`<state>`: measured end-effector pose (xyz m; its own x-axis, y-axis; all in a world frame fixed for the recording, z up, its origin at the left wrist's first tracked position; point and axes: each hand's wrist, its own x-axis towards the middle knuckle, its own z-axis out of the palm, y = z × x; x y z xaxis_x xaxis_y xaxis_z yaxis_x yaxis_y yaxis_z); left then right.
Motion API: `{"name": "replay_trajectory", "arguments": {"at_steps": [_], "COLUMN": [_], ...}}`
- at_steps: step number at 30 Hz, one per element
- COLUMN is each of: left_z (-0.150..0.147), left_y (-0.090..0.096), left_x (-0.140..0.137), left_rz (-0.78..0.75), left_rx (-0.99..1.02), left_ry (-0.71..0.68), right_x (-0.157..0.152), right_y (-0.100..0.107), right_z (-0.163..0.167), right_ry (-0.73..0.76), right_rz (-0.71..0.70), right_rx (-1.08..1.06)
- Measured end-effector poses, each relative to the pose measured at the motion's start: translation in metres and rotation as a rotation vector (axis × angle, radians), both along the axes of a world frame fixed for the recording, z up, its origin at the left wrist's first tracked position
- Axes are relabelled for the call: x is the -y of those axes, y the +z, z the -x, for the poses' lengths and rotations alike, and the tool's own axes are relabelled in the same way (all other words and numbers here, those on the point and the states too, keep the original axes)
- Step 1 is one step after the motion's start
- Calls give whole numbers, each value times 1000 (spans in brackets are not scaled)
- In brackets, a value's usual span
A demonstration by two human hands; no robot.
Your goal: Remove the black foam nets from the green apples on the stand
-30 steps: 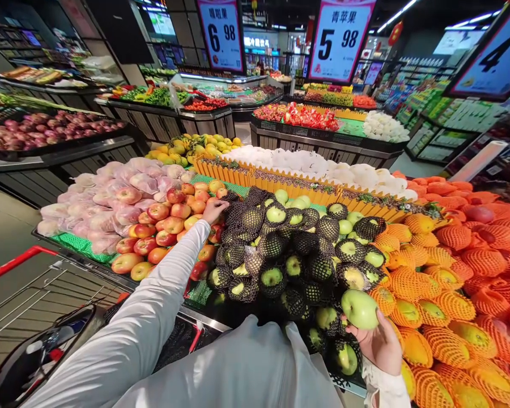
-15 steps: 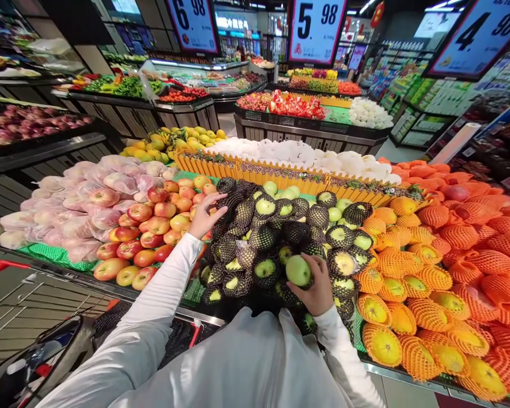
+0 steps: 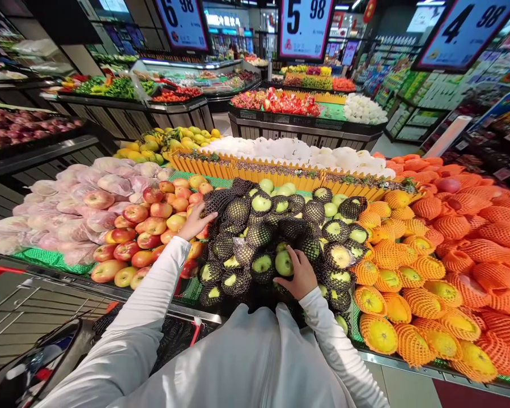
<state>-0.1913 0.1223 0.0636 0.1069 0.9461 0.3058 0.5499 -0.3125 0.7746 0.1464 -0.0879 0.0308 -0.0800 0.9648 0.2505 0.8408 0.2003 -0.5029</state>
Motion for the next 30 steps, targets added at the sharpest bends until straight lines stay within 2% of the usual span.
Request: {"name": "replay_trajectory", "arguments": {"at_steps": [2, 5, 7, 9, 11, 13, 15, 17, 19, 22, 26, 30], "left_z": [-2, -4, -3, -1, 2, 5, 8, 11, 15, 21, 34, 55], "left_y": [-13, -19, -16, -9, -1, 9, 19, 26, 30, 26, 8, -15], "left_x": [-2, -1, 1, 3, 7, 13, 22, 33, 45, 60, 72, 73], "left_rz": [70, 78, 29, -48, -132, -210, -285, -348, -380, -364, -268, -172], "left_rx": [10, 7, -3, 3, 39, 96, 136, 148, 153, 154, 146, 83], "left_ry": [-49, -53, 2, 63, 102, 141, 191, 231, 280, 363, 438, 505], "right_x": [-2, -4, -2, 0, 4, 8, 11, 14, 15, 13, 8, 7], "right_y": [2, 10, 13, 14, 12, 11, 10, 9, 8, 6, 5, 0], "right_z": [2, 2, -1, -4, -6, -7, -6, -5, -4, -3, 3, 9], "right_ry": [-33, -61, -108, -202, -282, -270, -203, -181, -225, -220, -135, -98], "right_rz": [-6, -35, -81, -96, 6, 208, 411, 495, 446, 206, -111, -220], "right_rx": [28, -14, -176, -460, -815, -1131, -1310, -1362, -1349, -1193, -671, -266]}}
